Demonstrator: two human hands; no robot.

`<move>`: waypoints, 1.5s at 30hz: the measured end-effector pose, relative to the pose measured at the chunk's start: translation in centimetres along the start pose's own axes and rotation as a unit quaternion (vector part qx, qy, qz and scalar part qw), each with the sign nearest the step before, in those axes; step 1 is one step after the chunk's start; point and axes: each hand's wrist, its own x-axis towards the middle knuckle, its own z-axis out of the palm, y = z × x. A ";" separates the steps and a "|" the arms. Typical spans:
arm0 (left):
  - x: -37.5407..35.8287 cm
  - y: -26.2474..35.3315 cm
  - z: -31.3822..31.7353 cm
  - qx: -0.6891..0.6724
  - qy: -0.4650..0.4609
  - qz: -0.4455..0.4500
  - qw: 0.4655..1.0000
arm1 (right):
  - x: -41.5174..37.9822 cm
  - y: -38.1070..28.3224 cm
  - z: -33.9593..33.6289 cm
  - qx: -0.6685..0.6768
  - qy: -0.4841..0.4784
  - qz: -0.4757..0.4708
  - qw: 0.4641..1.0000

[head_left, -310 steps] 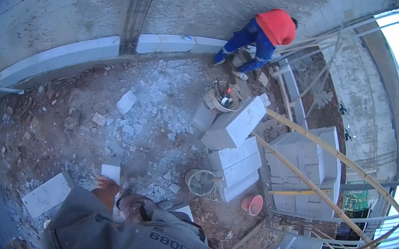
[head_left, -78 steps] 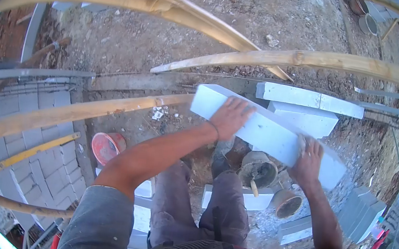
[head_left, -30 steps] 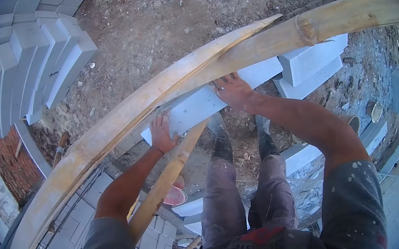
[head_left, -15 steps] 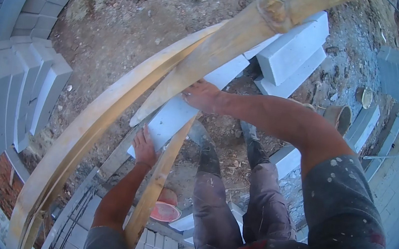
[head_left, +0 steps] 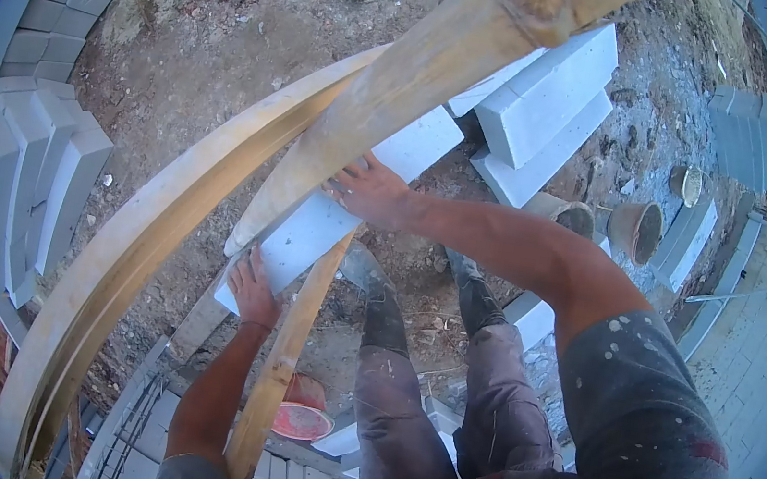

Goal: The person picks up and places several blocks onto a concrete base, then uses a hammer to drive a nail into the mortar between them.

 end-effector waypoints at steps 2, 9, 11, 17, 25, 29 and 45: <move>-0.3 -0.1 -0.7 -0.006 0.001 0.000 1.000 | -0.4 -0.6 -0.2 0.008 0.017 0.003 1.000; -0.3 -1.2 -2.0 -0.080 0.034 0.058 0.995 | -1.1 -1.1 -0.5 0.045 0.004 0.012 0.999; -0.5 -1.1 -1.7 -0.087 0.044 0.066 0.993 | -0.5 -0.7 0.6 0.121 0.030 0.035 0.992; 0.0 0.8 -0.7 -0.050 0.011 0.018 0.999 | 2.9 2.0 5.0 0.187 0.023 0.047 0.981; 2.4 0.8 1.9 -0.045 0.010 0.030 0.998 | 3.0 3.3 7.9 0.150 0.014 0.041 0.988; 3.9 0.7 3.9 -0.019 0.027 0.047 0.998 | 3.3 4.4 8.8 0.120 0.016 0.048 0.991; 4.7 2.0 4.4 -0.033 -0.001 -0.004 0.999 | 3.7 5.7 7.6 0.033 -0.037 0.034 0.998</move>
